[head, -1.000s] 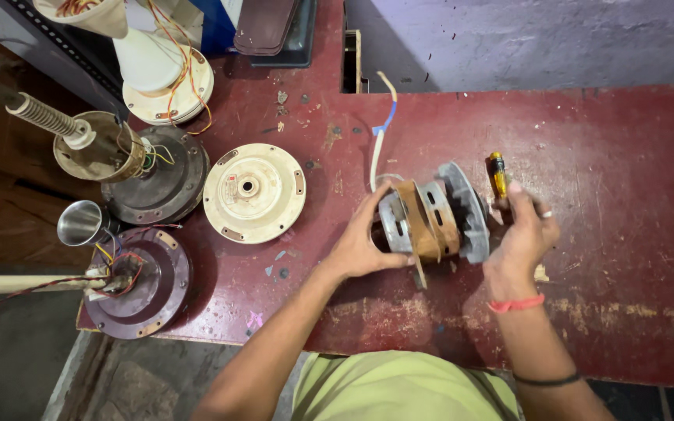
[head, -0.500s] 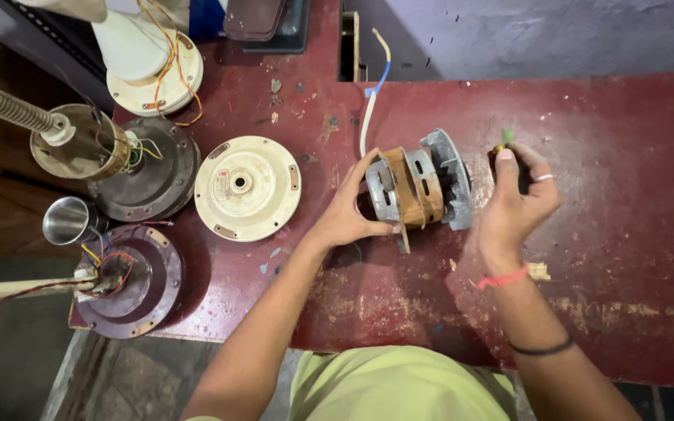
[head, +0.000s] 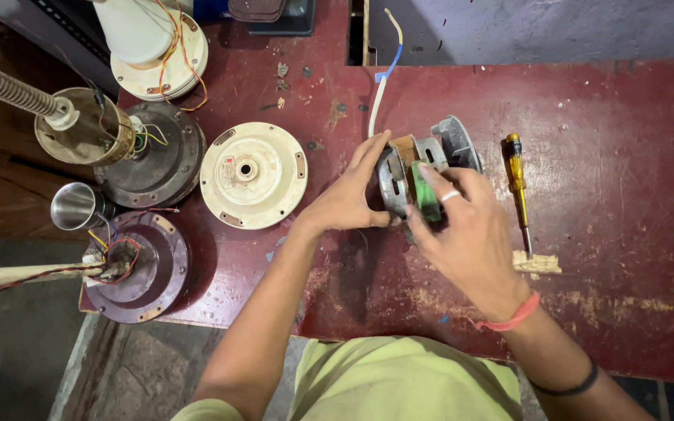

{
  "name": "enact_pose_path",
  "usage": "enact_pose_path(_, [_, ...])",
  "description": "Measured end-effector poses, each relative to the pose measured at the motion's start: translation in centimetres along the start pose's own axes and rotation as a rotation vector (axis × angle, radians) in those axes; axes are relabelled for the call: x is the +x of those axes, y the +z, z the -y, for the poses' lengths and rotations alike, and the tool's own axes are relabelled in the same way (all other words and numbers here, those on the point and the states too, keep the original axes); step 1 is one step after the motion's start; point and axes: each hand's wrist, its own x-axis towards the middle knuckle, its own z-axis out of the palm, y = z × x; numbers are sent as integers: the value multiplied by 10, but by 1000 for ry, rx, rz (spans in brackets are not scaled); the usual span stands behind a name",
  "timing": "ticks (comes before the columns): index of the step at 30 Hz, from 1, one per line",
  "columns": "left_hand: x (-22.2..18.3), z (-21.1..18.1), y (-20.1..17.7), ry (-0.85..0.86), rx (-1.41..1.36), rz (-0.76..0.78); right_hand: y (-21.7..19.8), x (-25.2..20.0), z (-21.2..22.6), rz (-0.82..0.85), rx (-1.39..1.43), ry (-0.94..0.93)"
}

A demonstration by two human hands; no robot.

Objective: The person uses a screwdriver to scrape rust and debris from a motor housing, then wipes the surface with a green abrasive pad. The person continues to scrape and wipe the same component repeatedly.

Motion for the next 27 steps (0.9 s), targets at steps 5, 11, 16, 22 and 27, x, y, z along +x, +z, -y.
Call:
enact_pose_path(5, [1, -12, 5, 5, 25, -14, -10, -8, -2, 110, 55, 79])
enact_pose_path(11, [0, -16, 13, 41, 32, -78, -11, -12, -4, 252, -14, 129])
enact_pose_path(16, [1, -13, 15, 26, 37, -105, -12, -12, -4, 319, -62, 101])
enact_pose_path(22, [2, -9, 20, 49, -15, -154, -12, -6, -9, 357, -113, 27])
enact_pose_path(27, [4, -6, 23, 68, -41, -184, -9, 2, -7, 424, -91, 123])
